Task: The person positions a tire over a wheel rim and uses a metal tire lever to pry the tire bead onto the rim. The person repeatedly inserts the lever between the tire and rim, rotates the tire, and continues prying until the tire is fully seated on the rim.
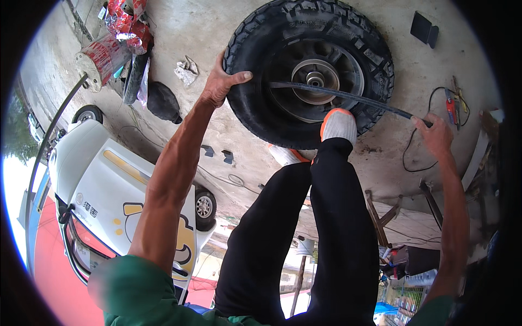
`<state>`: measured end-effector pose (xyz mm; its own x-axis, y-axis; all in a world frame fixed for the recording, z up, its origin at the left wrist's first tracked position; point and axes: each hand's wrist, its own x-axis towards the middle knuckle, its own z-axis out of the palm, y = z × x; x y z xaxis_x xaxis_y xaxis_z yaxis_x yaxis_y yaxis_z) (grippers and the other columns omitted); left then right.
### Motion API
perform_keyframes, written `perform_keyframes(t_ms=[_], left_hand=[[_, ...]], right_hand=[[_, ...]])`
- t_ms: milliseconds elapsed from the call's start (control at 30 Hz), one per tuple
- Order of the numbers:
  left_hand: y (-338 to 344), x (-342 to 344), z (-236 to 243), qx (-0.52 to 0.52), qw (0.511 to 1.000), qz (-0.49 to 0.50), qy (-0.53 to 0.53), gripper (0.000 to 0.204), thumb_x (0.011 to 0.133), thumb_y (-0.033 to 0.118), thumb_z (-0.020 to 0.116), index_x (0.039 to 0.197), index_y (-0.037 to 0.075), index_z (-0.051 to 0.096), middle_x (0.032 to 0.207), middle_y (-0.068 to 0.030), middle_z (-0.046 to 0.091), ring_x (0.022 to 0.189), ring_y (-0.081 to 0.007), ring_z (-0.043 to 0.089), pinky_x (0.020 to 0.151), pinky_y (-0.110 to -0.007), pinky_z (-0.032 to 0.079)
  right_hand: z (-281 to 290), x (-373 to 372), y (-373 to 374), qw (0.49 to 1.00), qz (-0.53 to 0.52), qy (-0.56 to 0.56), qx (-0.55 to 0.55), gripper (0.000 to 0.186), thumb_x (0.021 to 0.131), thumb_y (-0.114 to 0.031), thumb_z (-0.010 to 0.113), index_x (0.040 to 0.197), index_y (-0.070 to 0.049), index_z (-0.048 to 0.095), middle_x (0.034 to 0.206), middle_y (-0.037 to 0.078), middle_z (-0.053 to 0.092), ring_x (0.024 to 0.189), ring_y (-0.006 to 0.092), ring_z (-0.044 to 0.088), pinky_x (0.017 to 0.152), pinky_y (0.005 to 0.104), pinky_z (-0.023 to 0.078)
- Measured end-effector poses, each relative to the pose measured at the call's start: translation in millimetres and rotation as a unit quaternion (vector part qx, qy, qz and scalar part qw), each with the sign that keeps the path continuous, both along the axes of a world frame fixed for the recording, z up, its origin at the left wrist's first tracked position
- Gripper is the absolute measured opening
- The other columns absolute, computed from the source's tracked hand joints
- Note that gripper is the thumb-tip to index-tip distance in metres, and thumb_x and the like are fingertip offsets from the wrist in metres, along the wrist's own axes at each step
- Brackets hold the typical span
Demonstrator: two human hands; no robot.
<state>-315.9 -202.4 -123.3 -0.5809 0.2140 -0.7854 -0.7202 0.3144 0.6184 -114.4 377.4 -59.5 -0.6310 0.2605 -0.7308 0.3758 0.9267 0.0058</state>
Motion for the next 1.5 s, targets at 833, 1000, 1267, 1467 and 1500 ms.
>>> perform_keyframes(t_ms=[833,1000,1267,1467,1500], left_hand=[[-22.5,-17.3,-24.0,0.152,0.978,-0.056,-0.128,0.122,0.073,0.051,0.097,0.167,0.005,0.036,0.153,-0.0169,0.059,0.139,-0.0303,0.059,0.119,-0.045,0.048],[-17.9,-13.6,-16.6,0.075,0.995,-0.064,-0.012,0.13,0.071,0.053,0.097,0.17,0.006,0.03,0.16,-0.0247,0.051,0.146,-0.0373,0.053,0.121,-0.048,0.047],[84.4,-32.4,24.3,-0.247,0.913,-0.186,0.267,0.092,0.097,0.08,0.054,0.161,0.013,0.053,0.154,-0.0261,0.057,0.14,-0.0458,0.058,0.116,-0.053,0.048],[89.1,-52.6,11.2,-0.326,0.901,-0.186,0.216,0.089,0.1,0.081,0.047,0.15,0.009,0.063,0.144,-0.0273,0.065,0.133,-0.0479,0.063,0.113,-0.053,0.05],[90.7,-54.0,11.4,-0.322,0.902,-0.199,0.207,0.089,0.101,0.08,0.046,0.15,0.009,0.062,0.144,-0.0269,0.064,0.133,-0.0479,0.063,0.112,-0.054,0.05]], right_hand=[[-8.8,-24.3,-14.0,0.999,0.042,-0.002,-0.007,0.077,0.09,-0.078,0.071,0.084,-0.001,0.066,0.077,0.022,0.066,0.08,0.0456,0.067,0.071,0.0566,0.048],[13.7,-21.1,-28.9,0.998,0.039,-0.043,0.009,0.077,0.094,-0.077,0.067,0.085,0.0,0.064,0.077,0.025,0.066,0.082,0.0497,0.068,0.074,0.0595,0.049],[146.6,-10.6,-73.0,0.988,-0.004,-0.141,-0.063,0.067,0.107,-0.061,0.057,0.093,0.003,0.066,0.075,0.03,0.066,0.079,0.0533,0.068,0.075,0.0599,0.05],[244.0,-68.3,-141.7,0.865,-0.1,-0.343,-0.353,0.045,0.112,-0.042,0.056,0.099,0.001,0.062,0.068,0.013,0.061,0.057,0.0322,0.06,0.06,0.0486,0.049],[257.0,-70.1,-155.5,0.747,-0.35,-0.393,-0.406,0.04,0.113,-0.039,0.056,0.103,0.0,0.06,0.068,0.007,0.054,0.054,0.0227,0.053,0.054,0.0411,0.045]])
